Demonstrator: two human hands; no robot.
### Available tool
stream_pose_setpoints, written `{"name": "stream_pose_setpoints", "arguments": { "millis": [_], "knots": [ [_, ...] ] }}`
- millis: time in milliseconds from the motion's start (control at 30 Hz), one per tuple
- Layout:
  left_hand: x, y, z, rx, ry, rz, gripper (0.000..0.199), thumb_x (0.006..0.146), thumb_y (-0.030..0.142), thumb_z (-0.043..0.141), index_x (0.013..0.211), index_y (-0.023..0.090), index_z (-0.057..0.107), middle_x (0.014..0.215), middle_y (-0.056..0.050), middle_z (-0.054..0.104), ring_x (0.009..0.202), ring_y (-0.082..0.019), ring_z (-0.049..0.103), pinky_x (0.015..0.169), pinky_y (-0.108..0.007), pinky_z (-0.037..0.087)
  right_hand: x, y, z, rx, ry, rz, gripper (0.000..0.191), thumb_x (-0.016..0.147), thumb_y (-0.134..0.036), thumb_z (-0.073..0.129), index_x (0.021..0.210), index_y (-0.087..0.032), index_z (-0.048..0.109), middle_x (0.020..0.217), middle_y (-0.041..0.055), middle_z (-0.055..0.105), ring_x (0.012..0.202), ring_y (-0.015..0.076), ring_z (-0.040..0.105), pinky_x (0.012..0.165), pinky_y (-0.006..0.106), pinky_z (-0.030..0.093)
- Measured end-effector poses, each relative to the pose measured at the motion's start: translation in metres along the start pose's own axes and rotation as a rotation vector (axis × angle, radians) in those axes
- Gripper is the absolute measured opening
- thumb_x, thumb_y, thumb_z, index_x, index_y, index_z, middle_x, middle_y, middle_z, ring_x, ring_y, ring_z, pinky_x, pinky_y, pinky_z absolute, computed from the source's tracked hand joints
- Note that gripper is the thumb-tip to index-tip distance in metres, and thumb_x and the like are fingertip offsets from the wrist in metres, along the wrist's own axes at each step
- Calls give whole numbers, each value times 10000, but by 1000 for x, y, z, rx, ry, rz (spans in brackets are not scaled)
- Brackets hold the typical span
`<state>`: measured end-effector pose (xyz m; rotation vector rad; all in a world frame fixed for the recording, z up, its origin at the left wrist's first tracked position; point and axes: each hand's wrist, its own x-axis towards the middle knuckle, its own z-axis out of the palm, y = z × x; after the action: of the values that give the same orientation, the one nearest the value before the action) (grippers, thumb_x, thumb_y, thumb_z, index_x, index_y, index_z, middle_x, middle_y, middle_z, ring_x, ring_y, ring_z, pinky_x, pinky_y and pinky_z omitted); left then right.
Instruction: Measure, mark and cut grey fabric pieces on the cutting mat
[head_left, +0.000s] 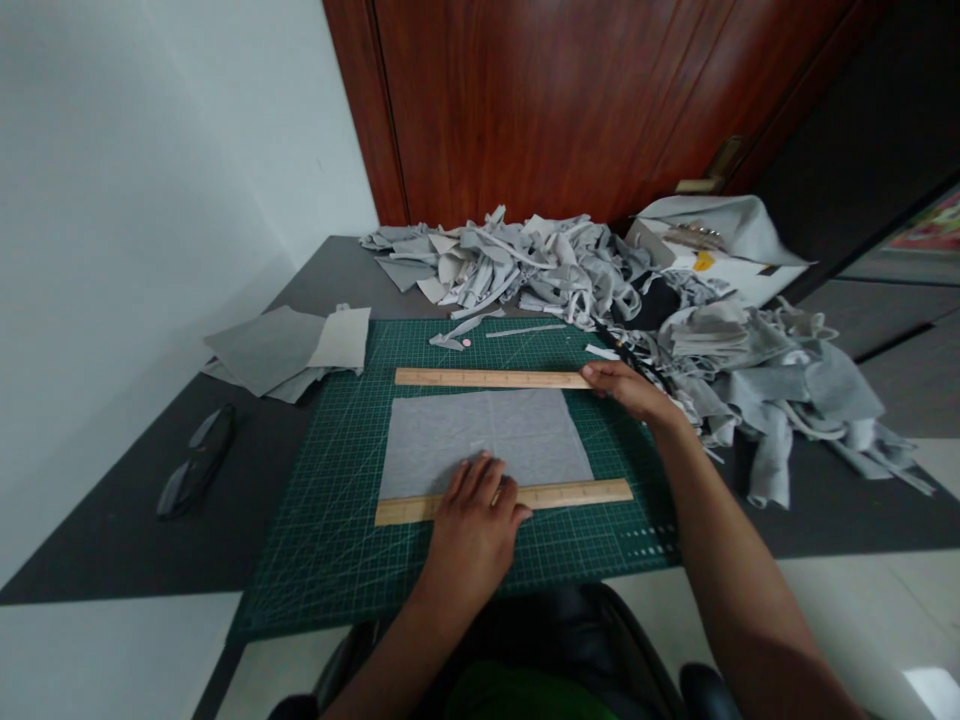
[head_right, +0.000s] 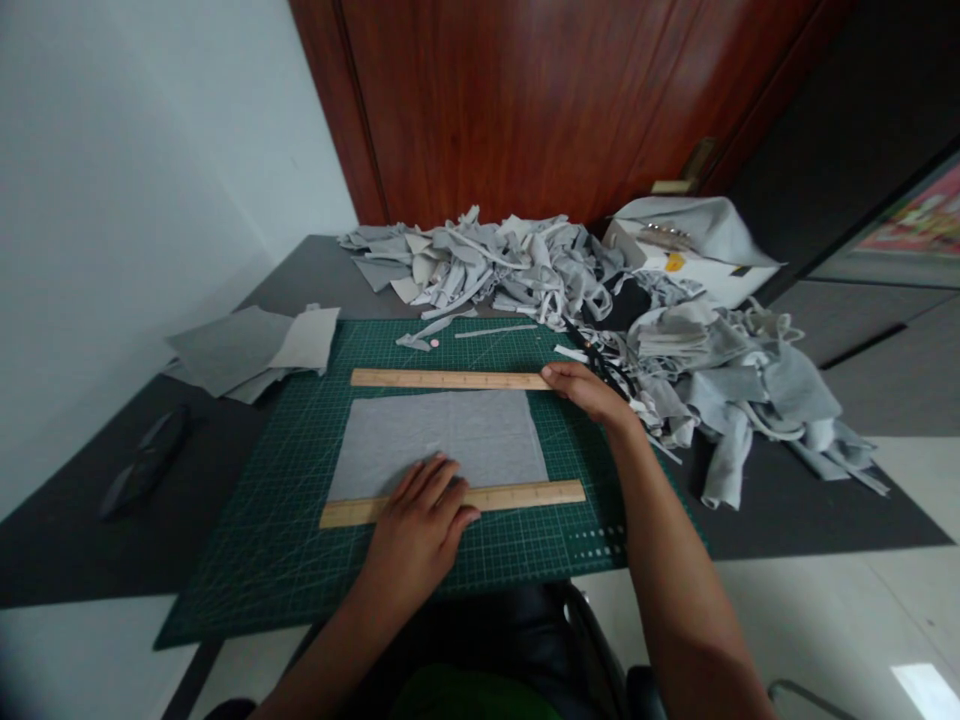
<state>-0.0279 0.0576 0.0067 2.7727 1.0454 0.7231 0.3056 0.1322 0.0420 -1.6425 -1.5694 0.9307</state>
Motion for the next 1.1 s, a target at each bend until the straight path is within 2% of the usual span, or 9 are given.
{"name": "stream_pose_setpoints", "arguments": {
  "millis": [100,200,367,433,533,800,1100],
  "knots": [
    [0,0,-1,7,-10,7,191,966,276,698,1129,177,690,1314,-136,704,1331,-360,618,1129,-601,519,4,-4,3,-27,-42,-20,504,853,-687,566,652,-247,423,657,-33,396,654,163,372,616,293,328],
    [0,0,-2,8,-12,3,198,970,277,694,1143,180,691,1318,-134,706,1336,-357,618,1131,-603,521,5,-5,6,-112,-99,-77,453,876,-637,557,684,-231,504,698,-22,478,684,170,436,648,300,366],
    [0,1,-1,-5,2,-7,208,962,266,701,1147,173,692,1324,-142,703,1338,-363,618,1126,-611,526,0,0,3,-352,2,-138,290,888,-486,638,924,-201,679,864,26,640,824,210,580,752,322,436],
    [0,1,0,-1,4,-3,211,959,262,705,1147,168,691,1315,-141,708,1336,-365,619,1128,-611,526,-2,3,1,-397,12,-138,304,875,-489,678,990,-210,700,948,46,671,889,227,602,791,332,450],
    [-1,0,0,12,4,4,213,958,269,709,1143,166,690,1297,-137,715,1328,-366,625,1122,-607,532,-4,4,0,-400,-54,-120,357,851,-535,715,1025,-224,715,955,40,668,860,219,595,749,319,449],
    [-1,2,0,19,3,0,229,965,284,706,1159,165,684,1313,-135,709,1337,-361,618,1128,-603,529,-1,8,4,-448,-56,-144,264,866,-479,669,913,-219,676,837,15,627,755,190,556,686,306,411],
    [-5,7,1,-20,22,-46,257,948,325,740,1142,170,674,1330,-112,700,1365,-341,597,1165,-563,493,-1,13,13,-461,1,-126,308,833,-542,704,823,-239,648,734,19,646,656,192,581,599,311,419]
  ]
}}
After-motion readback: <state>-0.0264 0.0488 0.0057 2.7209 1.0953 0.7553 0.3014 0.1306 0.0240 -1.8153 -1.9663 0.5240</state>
